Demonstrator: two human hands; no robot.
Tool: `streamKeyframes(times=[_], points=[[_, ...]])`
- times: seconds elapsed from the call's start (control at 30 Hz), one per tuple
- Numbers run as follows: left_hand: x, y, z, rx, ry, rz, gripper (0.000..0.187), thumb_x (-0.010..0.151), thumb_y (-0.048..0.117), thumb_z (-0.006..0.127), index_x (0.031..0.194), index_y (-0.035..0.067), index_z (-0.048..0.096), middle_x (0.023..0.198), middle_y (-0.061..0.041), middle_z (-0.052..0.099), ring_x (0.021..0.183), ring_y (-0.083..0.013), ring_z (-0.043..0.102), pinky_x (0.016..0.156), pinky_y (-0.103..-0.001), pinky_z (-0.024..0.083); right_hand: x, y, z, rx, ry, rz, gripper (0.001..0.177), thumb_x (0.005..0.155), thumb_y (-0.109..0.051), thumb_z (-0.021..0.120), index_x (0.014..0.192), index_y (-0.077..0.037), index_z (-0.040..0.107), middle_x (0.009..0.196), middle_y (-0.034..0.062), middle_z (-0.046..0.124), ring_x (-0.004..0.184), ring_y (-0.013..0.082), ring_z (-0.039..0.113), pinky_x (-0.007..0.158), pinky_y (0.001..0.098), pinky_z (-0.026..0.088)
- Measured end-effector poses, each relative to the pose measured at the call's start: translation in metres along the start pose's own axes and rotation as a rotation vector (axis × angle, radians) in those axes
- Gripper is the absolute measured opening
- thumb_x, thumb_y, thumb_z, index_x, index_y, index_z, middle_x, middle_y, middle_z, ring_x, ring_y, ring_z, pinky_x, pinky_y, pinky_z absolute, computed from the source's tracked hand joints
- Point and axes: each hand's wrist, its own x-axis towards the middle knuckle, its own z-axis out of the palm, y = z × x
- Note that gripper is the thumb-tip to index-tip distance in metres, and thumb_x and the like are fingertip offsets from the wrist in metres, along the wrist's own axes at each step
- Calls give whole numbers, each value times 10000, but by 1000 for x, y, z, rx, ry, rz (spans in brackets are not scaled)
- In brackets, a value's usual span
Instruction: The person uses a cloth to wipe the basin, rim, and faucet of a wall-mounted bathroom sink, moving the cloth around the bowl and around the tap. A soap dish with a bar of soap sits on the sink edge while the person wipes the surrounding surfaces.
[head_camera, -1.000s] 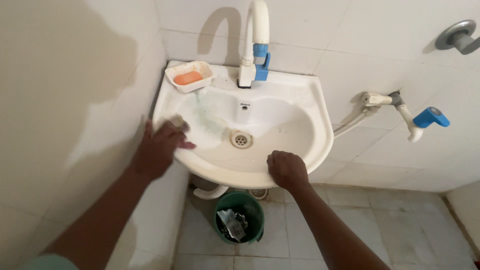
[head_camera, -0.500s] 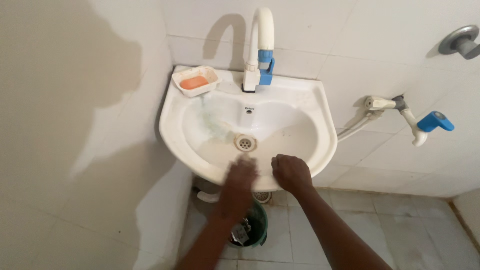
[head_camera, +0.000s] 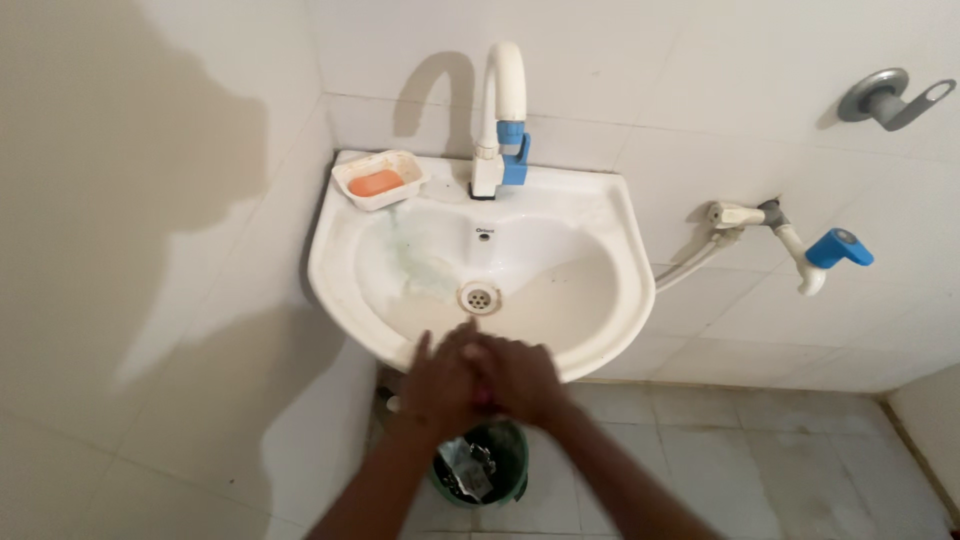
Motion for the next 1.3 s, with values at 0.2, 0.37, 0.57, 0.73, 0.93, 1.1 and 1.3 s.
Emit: streamKeyframes(times=[0.2, 0.37, 0.57, 0.73, 0.93, 1.1, 1.3], points=[[7, -53, -12, 112, -204, 36, 1483, 456, 838, 840, 1597, 83, 268, 1456, -151, 535, 1395, -295, 468, 1241, -450, 220, -10, -20, 2, 36, 52, 23, 377, 1049, -395, 452, 1225, -138, 665, 1047, 96, 732, 989, 282, 691, 1010, 573, 427], [11, -62, -3, 68, -145, 55, 1237, 498, 935, 708, 1367, 63, 589, 1260, -135, 679, 1245, -301, 597, 1177, -428, 342, -18, 76, -41, -312, -100, 58, 350, 1109, -400, 380, 1208, -299, 699, 1277, 25, 711, 1251, 228, 637, 1200, 708, 274], [15, -50, 2, 121, -155, -39, 1139, 646, 969, 550, 1278, 26, 651, 1210, -154, 688, 1206, -298, 605, 1138, -431, 346, -4, 143, -64, -481, -56, 125, 505, 968, -232, 581, 1457, -356, 570, 1539, 60, 501, 1491, 441, 275, 1078, 795, 184], [20, -46, 4, 61, -194, -100, 1090, 748, 953, 429, 1305, 42, 645, 1219, -152, 694, 1230, -279, 597, 1181, -450, 300, -4, 87, -27, -387, -151, 116, 346, 938, -260, 644, 1279, -315, 663, 1463, -12, 572, 1333, 329, 497, 1150, 752, 236], [23, -48, 4, 47, -183, -73, 1063, 740, 940, 438, 1342, 85, 627, 1257, -127, 682, 1246, -283, 582, 1164, -452, 296, 36, 20, 17, -66, 6, 18, 373, 1056, -395, 572, 955, -74, 732, 946, 128, 728, 847, 272, 697, 795, 445, 595], [31, -48, 3, 39, -302, -151, 905, 925, 841, 278, 1371, 142, 641, 1279, -115, 683, 1279, -271, 580, 1208, -464, 275, 98, 65, 12, 68, 14, 184, 673, 1056, -591, 541, 764, -31, 775, 634, 81, 659, 602, 244, 674, 691, 402, 535], [31, -45, 4, 148, -247, -61, 529, 1019, 483, 298, 1311, 230, 659, 1267, -50, 681, 1201, -293, 608, 1113, -560, 313, 89, 132, -19, -218, 154, 64, 614, 1030, -607, 511, 840, -82, 767, 800, 124, 718, 738, 285, 700, 682, 442, 580]])
